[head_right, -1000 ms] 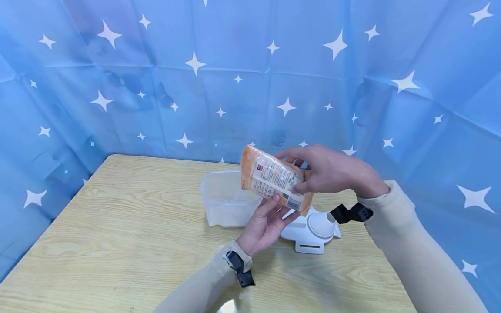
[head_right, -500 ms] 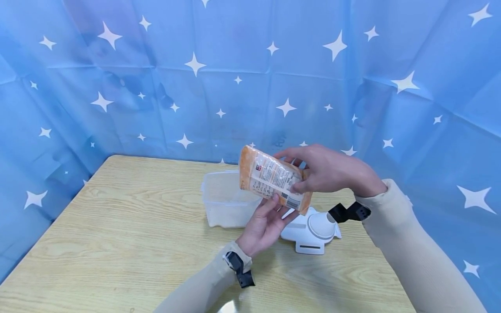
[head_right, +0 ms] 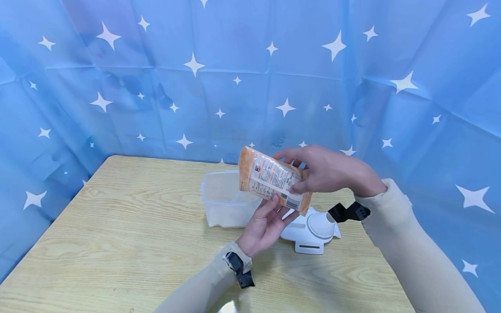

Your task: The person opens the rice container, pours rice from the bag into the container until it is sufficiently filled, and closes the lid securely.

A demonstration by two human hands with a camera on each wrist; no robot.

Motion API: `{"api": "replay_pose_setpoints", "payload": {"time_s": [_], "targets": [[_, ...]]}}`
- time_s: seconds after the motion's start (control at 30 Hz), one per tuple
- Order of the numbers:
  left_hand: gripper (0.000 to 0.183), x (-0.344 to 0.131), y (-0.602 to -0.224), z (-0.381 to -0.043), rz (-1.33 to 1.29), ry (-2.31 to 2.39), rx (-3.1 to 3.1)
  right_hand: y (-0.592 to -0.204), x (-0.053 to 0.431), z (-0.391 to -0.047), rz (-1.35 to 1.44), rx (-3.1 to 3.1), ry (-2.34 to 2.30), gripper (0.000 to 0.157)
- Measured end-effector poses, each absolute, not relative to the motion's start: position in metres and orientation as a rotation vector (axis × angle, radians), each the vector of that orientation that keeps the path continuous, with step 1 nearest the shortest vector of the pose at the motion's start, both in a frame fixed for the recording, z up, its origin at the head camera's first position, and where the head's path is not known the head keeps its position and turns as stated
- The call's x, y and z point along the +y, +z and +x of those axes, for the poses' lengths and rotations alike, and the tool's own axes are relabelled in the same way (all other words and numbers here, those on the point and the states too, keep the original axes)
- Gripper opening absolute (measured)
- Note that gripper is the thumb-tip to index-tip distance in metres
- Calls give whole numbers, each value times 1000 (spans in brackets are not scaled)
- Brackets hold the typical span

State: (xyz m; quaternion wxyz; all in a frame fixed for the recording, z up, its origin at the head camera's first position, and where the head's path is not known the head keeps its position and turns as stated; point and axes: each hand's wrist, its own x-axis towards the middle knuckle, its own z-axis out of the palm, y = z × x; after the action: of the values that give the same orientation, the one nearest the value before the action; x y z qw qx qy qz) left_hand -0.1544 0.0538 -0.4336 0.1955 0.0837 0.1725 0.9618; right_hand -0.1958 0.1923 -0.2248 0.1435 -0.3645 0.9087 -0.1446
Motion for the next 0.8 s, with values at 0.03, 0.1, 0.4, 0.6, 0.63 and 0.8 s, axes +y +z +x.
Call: {"api": "replay_pose_setpoints", "payload": {"time_s": [0.03,0.1,0.4,0.6,0.63,0.8], "targets": [[52,54,-434,-154,233,2695,483,-225,192,-196,-1051,2620,-417,74],[52,54,-434,-154,232,2695,482,-225,193,-196,-1048,2621,-417,74],[53,52,-433,-152,233,2691,491,-225,192,-195,-1056,2635,-398,73],[53,52,-432,-151,243,2689,499,-223,191,-194,-1051,2633,-380,73],[53,51,-432,-151,250,2690,500,-222,190,-194,-1052,2632,-379,73],[50,51,-431,-151,285,2698,491,-220,187,-195,-1052,2631,-360,73]]}}
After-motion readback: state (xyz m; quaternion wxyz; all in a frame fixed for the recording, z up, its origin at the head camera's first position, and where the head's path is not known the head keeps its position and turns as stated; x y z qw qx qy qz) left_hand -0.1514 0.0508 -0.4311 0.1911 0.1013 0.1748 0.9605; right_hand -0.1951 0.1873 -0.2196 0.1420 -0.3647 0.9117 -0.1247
